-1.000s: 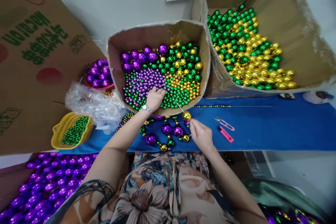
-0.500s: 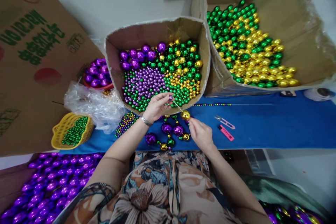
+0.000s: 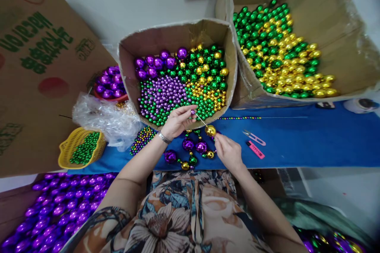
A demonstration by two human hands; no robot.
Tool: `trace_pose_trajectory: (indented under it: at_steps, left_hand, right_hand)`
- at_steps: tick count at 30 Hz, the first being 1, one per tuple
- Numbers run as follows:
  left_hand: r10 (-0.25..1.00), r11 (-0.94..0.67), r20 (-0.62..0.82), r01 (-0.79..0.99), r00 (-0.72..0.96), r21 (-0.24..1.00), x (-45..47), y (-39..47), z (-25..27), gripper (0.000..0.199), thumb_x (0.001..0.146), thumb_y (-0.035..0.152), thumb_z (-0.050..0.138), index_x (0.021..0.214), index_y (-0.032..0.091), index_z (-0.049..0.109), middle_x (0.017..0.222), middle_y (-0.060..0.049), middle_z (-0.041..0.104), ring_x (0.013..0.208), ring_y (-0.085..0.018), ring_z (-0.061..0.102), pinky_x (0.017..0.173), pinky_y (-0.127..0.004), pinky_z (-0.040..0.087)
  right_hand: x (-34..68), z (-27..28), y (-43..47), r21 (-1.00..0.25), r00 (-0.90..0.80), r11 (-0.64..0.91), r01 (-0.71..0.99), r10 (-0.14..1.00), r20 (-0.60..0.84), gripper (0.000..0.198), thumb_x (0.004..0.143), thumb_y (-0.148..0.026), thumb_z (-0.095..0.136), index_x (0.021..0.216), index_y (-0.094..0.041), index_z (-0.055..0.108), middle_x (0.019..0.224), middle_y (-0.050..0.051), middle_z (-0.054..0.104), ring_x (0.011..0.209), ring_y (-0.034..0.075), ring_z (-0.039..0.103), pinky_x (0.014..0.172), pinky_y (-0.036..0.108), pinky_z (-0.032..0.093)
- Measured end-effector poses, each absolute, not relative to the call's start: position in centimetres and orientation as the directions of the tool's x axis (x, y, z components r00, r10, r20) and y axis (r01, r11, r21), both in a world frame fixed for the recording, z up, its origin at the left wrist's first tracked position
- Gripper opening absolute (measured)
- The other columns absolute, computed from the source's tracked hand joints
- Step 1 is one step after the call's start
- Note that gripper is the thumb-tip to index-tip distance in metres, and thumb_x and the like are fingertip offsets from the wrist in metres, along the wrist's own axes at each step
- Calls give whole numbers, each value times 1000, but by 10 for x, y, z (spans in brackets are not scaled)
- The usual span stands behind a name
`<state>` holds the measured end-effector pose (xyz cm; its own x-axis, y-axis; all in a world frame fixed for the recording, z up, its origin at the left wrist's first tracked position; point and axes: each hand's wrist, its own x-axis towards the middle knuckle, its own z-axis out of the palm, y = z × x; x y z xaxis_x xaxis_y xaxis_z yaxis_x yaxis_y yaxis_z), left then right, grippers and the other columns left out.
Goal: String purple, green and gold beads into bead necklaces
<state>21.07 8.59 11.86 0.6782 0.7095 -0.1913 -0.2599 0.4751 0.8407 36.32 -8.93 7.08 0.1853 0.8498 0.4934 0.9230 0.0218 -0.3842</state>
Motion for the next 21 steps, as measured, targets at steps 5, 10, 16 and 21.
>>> trace_pose_trajectory:
  at_steps: [5,10,16,21]
  left_hand:
    - [716,441,-162,-260,679,859,211,85,120,33,74,28,79,105,17,73,85,-4,70,76,-11,66,76,-25,55]
    - [723,423,-126,-290,680,859,210,87,120,27,74,26,79,99,18,72,96,-5,70,78,-10,67,75,-24,56]
    - [722,454,-156,-291,674,842,210,87,119,26,74,28,79,96,17,71,102,-7,71,78,-10,66,75,-23,56]
    - [708,477,-159,-300,688,826,210,88,119,26,74,26,79,97,17,72,103,-7,71,76,-8,65,72,-21,56]
  right_hand:
    - [363,71,-90,-368,191,-4,930,860,472,24,97,-21,43,99,-19,67,83,3,74,74,13,68,71,21,46]
    - [365,69,-91,-384,204,3,923,844,497,24,96,-21,44,100,-18,67,88,5,74,77,14,69,73,22,48]
    - [366,68,-92,-392,204,-2,920,856,474,26,97,-22,43,101,-19,68,90,6,74,78,14,69,75,22,49]
    - [365,70,-92,-379,194,3,926,855,480,24,97,-21,43,100,-18,67,88,5,74,77,13,68,74,22,48]
